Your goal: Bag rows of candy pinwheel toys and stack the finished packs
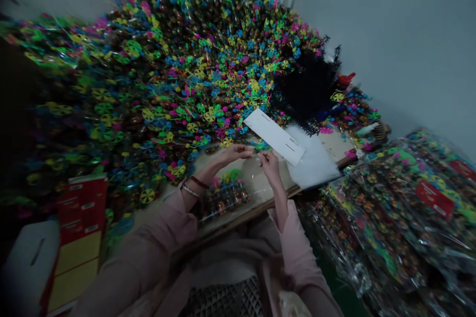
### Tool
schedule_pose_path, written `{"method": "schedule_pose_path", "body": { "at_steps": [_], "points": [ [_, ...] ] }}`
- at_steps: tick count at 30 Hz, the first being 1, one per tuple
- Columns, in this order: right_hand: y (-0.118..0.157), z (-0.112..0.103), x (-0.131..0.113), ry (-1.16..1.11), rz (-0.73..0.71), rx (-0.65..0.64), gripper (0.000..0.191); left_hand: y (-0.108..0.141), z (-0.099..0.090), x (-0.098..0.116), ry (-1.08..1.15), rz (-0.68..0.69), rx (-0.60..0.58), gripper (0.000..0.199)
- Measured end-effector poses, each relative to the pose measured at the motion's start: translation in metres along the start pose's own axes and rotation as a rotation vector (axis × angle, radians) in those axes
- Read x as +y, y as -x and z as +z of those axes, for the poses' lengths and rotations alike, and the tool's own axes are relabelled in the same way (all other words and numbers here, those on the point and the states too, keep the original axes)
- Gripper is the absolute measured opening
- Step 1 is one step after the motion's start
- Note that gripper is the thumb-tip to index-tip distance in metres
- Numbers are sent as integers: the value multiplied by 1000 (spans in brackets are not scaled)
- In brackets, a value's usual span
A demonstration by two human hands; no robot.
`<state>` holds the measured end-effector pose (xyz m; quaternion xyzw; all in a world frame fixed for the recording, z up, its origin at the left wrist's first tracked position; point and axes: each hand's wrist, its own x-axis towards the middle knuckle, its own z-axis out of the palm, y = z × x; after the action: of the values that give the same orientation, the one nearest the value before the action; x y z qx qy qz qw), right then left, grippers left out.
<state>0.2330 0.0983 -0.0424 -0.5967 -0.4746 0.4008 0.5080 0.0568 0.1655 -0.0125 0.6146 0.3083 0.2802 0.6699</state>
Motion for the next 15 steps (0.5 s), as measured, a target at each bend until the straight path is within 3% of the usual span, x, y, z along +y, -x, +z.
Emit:
{"method": "schedule_pose_path", "body": {
  "at_steps": [3, 8, 11, 15],
  "points": [
    [7, 1, -10, 171, -38, 41, 27, 3, -2, -4, 26, 10, -13, 39],
    [30, 15, -42, 742, -306, 259, 29, 8, 8, 6, 55, 30, 42, 37],
    [41, 25, -57, 984, -375, 230, 32, 12, 13, 15, 43, 47, 98, 35],
    [47, 35, -66, 1135, -376, 248, 32, 17, 17, 22, 27, 78, 146, 36]
  ]
}}
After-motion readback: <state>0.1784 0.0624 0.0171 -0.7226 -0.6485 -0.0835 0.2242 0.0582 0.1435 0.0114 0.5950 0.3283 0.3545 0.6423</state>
